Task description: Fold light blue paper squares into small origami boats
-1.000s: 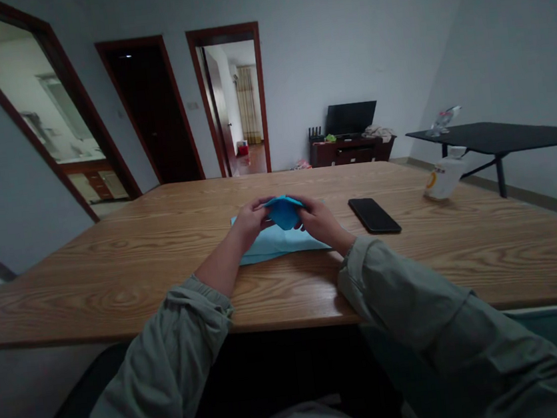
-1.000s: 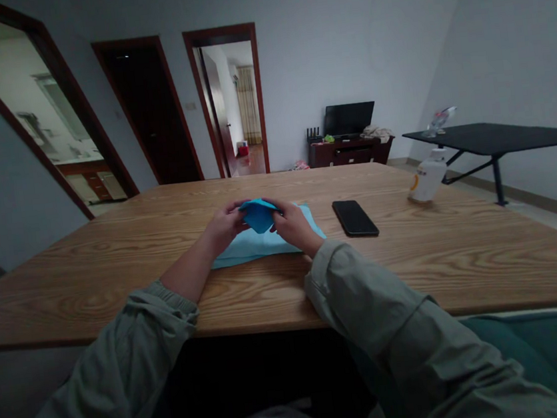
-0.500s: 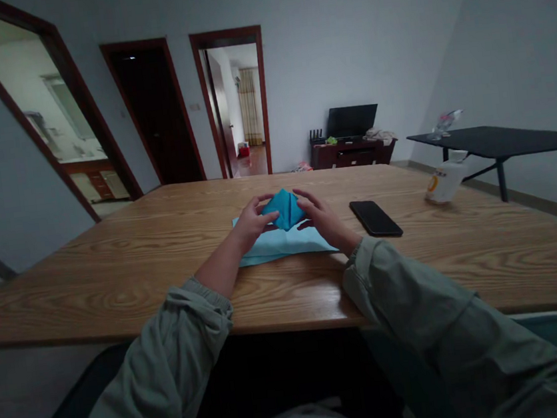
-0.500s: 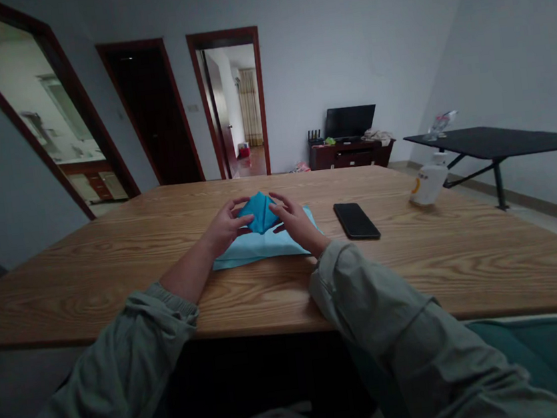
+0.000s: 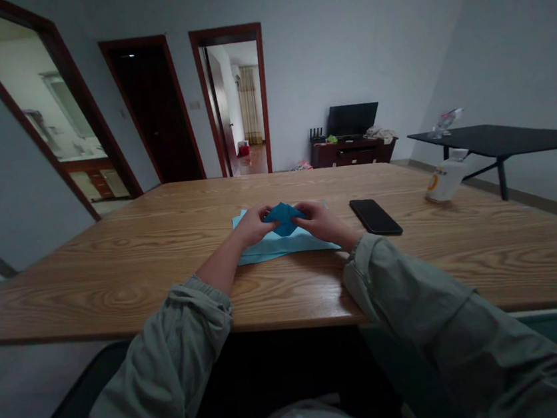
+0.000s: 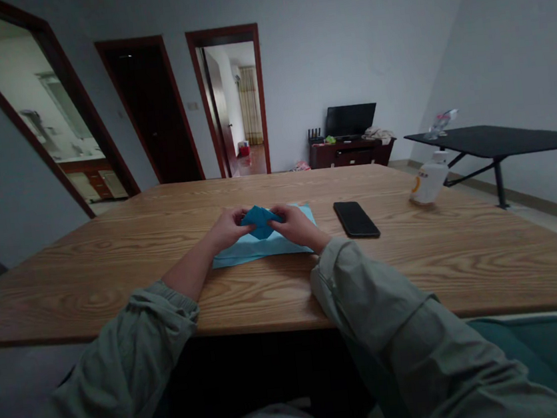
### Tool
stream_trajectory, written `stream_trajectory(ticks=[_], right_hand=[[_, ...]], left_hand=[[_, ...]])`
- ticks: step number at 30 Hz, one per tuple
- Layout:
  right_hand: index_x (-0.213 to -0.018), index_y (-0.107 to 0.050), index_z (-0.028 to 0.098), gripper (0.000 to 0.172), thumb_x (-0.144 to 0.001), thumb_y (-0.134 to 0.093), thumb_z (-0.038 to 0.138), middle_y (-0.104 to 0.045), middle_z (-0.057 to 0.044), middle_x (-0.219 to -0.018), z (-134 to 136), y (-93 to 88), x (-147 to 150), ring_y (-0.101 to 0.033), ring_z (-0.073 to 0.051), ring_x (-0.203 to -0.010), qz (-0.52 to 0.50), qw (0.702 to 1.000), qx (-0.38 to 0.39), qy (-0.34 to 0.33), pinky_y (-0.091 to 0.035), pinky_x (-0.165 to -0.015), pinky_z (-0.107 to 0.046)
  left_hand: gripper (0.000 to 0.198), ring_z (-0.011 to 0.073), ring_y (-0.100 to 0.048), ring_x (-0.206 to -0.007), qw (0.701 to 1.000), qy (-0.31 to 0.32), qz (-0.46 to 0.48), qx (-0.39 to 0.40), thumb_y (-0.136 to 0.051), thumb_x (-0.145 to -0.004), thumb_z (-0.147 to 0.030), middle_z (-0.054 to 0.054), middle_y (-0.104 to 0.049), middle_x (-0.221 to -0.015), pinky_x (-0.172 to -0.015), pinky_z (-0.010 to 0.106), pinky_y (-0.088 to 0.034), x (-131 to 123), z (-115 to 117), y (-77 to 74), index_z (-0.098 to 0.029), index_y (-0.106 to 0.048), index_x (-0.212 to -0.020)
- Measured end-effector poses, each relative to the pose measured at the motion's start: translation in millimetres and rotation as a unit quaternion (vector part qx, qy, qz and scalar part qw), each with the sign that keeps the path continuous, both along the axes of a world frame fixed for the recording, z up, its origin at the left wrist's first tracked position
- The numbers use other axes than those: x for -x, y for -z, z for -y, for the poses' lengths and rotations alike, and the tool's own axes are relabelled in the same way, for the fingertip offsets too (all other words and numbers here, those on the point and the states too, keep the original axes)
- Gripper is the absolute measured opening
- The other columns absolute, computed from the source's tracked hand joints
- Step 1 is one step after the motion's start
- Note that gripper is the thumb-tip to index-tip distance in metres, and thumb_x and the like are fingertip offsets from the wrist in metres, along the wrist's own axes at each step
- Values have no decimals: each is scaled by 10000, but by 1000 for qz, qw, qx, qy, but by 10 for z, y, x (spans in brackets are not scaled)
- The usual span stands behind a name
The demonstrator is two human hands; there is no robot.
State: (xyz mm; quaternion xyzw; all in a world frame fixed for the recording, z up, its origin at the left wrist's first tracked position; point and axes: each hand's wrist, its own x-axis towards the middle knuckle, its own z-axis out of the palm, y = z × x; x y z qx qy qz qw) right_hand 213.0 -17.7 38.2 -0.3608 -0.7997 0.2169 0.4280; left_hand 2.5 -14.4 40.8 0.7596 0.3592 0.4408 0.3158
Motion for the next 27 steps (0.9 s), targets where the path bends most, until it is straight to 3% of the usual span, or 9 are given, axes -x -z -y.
stream_trajectory(ticks=[4,11,17,27], right_hand=[[-908,-673,158,178,-774,-581,233,-671,-10,-792,20,16,2,-584,-146,-720,51,999,-13,7,-467,-682,-261],[-1158,-602,205,389,-784,-648,304,-670,-71,-1094,88,-32,72,-623,-188,-950,3,1000,-12,-28,-497,-796,-310],[-1069,-650,185,277,-813,-612,286,-692,-48,-1005,48,0,85,-629,-171,-879,31,998,-46,-1,-487,-795,-301],[-994,-655,187,208,-819,-581,271,-682,-37,-954,36,17,-1,-613,-158,-838,59,997,-16,53,-475,-737,-264]], left_hand=[[209,170,-603,-795,998,-5,-44,-39,-664,-712,-250,20,-668,-838,-744,277,-476,6,34,-15,-164,-681,-902],[203,175,-594,-827,994,1,-78,-70,-596,-749,-247,16,-669,-870,-797,293,-471,-28,94,-52,-165,-687,-911],[216,183,-584,-825,994,-30,-92,-53,-634,-696,-248,13,-661,-849,-806,303,-463,-30,84,-56,-171,-683,-892],[229,185,-542,-763,994,-57,-90,-16,-659,-625,-253,15,-643,-809,-756,289,-450,89,42,-32,-207,-706,-845]])
